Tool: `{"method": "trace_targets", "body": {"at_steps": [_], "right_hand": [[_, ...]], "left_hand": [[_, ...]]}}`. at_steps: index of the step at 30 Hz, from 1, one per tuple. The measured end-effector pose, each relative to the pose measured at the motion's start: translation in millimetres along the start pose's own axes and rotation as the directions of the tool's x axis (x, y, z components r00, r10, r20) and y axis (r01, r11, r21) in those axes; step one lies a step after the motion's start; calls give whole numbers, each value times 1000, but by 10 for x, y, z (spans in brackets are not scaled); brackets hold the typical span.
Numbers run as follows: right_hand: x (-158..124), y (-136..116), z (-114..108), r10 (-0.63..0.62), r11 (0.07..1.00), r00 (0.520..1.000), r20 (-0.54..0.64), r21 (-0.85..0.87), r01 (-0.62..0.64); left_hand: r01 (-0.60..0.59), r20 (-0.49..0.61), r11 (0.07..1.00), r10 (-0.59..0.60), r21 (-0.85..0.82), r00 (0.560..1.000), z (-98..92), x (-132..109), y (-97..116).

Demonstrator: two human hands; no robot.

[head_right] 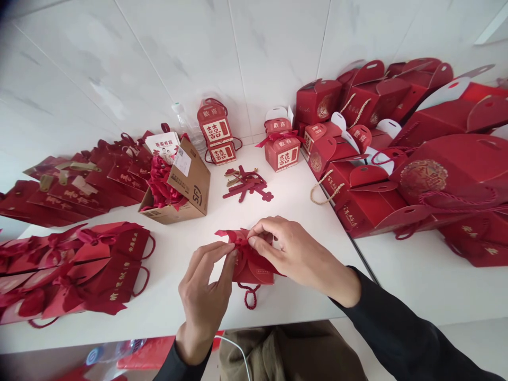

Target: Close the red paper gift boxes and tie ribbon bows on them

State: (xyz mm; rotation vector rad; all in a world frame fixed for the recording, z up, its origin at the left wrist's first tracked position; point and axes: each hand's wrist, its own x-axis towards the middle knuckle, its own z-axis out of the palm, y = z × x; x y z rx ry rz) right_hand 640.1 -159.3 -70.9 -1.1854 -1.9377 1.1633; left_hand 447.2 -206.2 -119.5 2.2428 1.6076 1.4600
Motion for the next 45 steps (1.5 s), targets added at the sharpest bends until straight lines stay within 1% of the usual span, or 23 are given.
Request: {"method": "trace_targets", "body": {"at_steps": [3, 5, 7, 10, 12, 15, 18, 22, 26, 28, 31, 33, 35, 37, 39, 41, 45], "right_hand": [[-5, 42, -26, -6, 997, 999, -38, -75, 3], [-18, 93, -48, 3, 994, 997, -72, -112, -11], [-36, 138, -67, 20, 991, 994, -108, -129, -34], [-65, 148, -73, 41, 990, 991, -130, -128, -58], [-75, 110, -54, 45, 995, 991, -123, -86, -56], [-67, 36, -4, 39, 999, 995, -90, 39, -36], [-46, 12, 37, 33, 993, 996, -78, 115, -24], [-31, 76, 33, 37, 993, 992, -117, 112, -24], [-21, 160, 6, 68, 992, 988, -142, 113, -52], [-13, 176, 4, 84, 991, 986, -141, 119, -68], [-4, 160, 10, 82, 988, 989, -124, 142, -64], [-1, 135, 13, 60, 987, 993, -97, 157, -44], [0, 110, 16, 46, 986, 996, -73, 163, -34], [-2, 93, 18, 48, 986, 997, -63, 161, -37], [-5, 85, 18, 48, 988, 997, -68, 151, -37], [-8, 84, 10, 49, 991, 996, -80, 126, -39], [-25, 91, -33, 54, 996, 993, -107, 73, -46]], "left_hand": [[-1, -14, 1000, 1, 18, 1000, -27, -30, 22], [36, -11, 999, -35, 36, 999, -62, -57, 35], [108, 31, 993, -110, 47, 993, -109, -90, 48], [265, 104, 964, -267, 36, 958, -173, -128, 77], [320, 132, 947, -320, 21, 938, -192, -133, 101], [299, 177, 954, -295, 2, 939, -178, -109, 129], [280, 186, 960, -270, -25, 945, -139, -74, 138], [318, 176, 946, -302, -67, 937, -137, -58, 141], [332, 218, 937, -303, -109, 928, -216, -65, 125], [377, 226, 915, -341, -144, 913, -256, -69, 116], [464, 245, 871, -420, -163, 874, -288, -73, 128], [476, 278, 870, -429, -128, 859, -284, -72, 160], [467, 290, 881, -429, -73, 856, -258, -70, 200], [459, 253, 888, -440, -21, 862, -218, -63, 233], [439, 200, 899, -430, 2, 880, -182, -51, 249], [430, 180, 903, -421, -10, 889, -165, -37, 247], [450, 181, 890, -431, -77, 884, -190, -39, 211]]}}
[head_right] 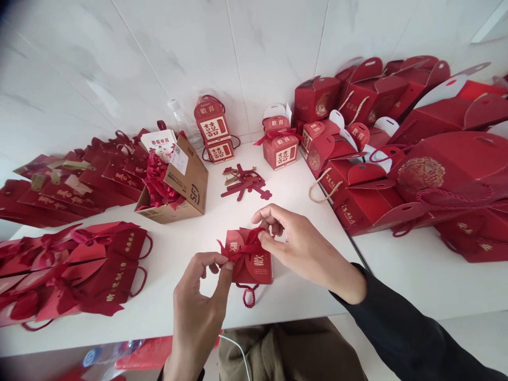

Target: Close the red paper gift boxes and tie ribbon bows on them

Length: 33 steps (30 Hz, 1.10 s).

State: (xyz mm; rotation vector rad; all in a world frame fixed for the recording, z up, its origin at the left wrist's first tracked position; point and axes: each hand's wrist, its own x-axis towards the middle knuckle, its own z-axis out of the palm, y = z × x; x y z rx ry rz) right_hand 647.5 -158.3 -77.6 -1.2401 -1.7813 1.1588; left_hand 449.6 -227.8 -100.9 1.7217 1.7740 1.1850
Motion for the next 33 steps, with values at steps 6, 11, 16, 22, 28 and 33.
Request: {"method": "trace_targets", "body": {"at_steps": [6, 11, 16, 22, 28, 33], "right_hand": [[-10, -3, -31, 17, 997, 999, -28, -76, -19], [-16, 2, -7, 8, 996, 1000, 7, -91, -7], [-41, -3, 19, -12, 997, 1000, 13, -82, 14], [-31, -37, 52, 1, 999, 1000, 28, 47, -2], [-45, 43, 59, 37, 998, 999, 30, 55, -39], [-61, 91, 54, 68, 997, 997, 25, 41, -69]], "left_hand": [[-13, -69, 998, 9, -65, 998, -5, -46, -77], [262, -74, 905, -303, -334, 950, 8, -34, -81], [284, -73, 907, -320, -311, 945, 11, -25, -142], [105, -85, 994, -108, -32, 991, 2, -20, -149], [271, -73, 920, -302, -282, 950, -28, 7, -107], [385, -68, 827, -448, -409, 891, -23, 23, -113]]}}
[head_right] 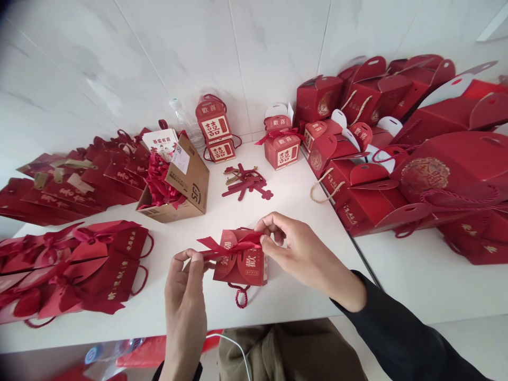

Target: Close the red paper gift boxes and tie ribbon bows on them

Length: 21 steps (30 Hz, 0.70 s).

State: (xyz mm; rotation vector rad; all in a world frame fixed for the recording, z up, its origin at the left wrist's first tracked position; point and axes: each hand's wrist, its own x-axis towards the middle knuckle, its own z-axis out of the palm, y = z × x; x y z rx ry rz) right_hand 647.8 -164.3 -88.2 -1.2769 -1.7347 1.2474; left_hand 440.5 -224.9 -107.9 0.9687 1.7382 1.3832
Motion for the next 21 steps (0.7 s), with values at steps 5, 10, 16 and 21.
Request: {"method": "trace_targets", "body": {"at_steps": [5, 10, 16, 21], "right_hand": [[7, -5, 3, 2, 1000, 1000, -2, -6, -2], [9, 16, -1, 20, 999, 999, -35, -32, -21], [10, 13, -19, 16, 996, 996, -90, -84, -24], [1, -21, -13, -43, 984, 989, -145, -175, 17]], "left_hand": [[99, -19, 988, -102, -118, 995, 15, 17, -45], [18, -12, 997, -18, -74, 1000, -5, 0, -55], [-16, -28, 1000, 16, -15, 999, -29, 17, -107], [-1, -39, 999, -1, -41, 999, -35, 45, -136]]}}
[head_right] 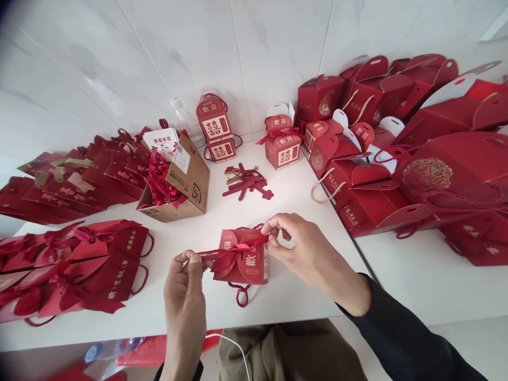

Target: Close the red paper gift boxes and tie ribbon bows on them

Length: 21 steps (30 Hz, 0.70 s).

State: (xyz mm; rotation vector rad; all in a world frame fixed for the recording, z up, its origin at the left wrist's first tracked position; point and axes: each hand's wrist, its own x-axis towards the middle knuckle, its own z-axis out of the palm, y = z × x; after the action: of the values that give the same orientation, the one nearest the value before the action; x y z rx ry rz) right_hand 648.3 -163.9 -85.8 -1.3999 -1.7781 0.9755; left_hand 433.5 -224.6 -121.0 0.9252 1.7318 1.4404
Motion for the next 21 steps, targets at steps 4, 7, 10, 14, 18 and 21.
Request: {"method": "trace_targets", "body": {"at_steps": [4, 7, 10, 14, 18, 21], "right_hand": [[-11, 21, 15, -31, 999, 999, -9, -26, 31], [-16, 43, 18, -31, 999, 999, -16, -45, 31], [-20, 49, 10, -36, 997, 999, -16, -72, 35], [-21, 64, 12, -76, 992, 997, -17, -103, 74], [-17, 107, 48, -148, 979, 988, -49, -147, 140], [-19, 129, 70, -193, 967, 979, -59, -180, 179]], "left_hand": [[59, 7, 994, -58, -97, 998, 1, 17, -24], [105, 40, 978, -100, -180, 994, 4, 15, -30], [129, 66, 972, -118, -199, 991, 8, 3, -23], [119, 72, 973, -106, -200, 992, 11, 13, -38], [90, 54, 979, -82, -184, 995, 9, 56, -69], [87, 48, 980, -80, -176, 996, 6, 64, -50]]}}
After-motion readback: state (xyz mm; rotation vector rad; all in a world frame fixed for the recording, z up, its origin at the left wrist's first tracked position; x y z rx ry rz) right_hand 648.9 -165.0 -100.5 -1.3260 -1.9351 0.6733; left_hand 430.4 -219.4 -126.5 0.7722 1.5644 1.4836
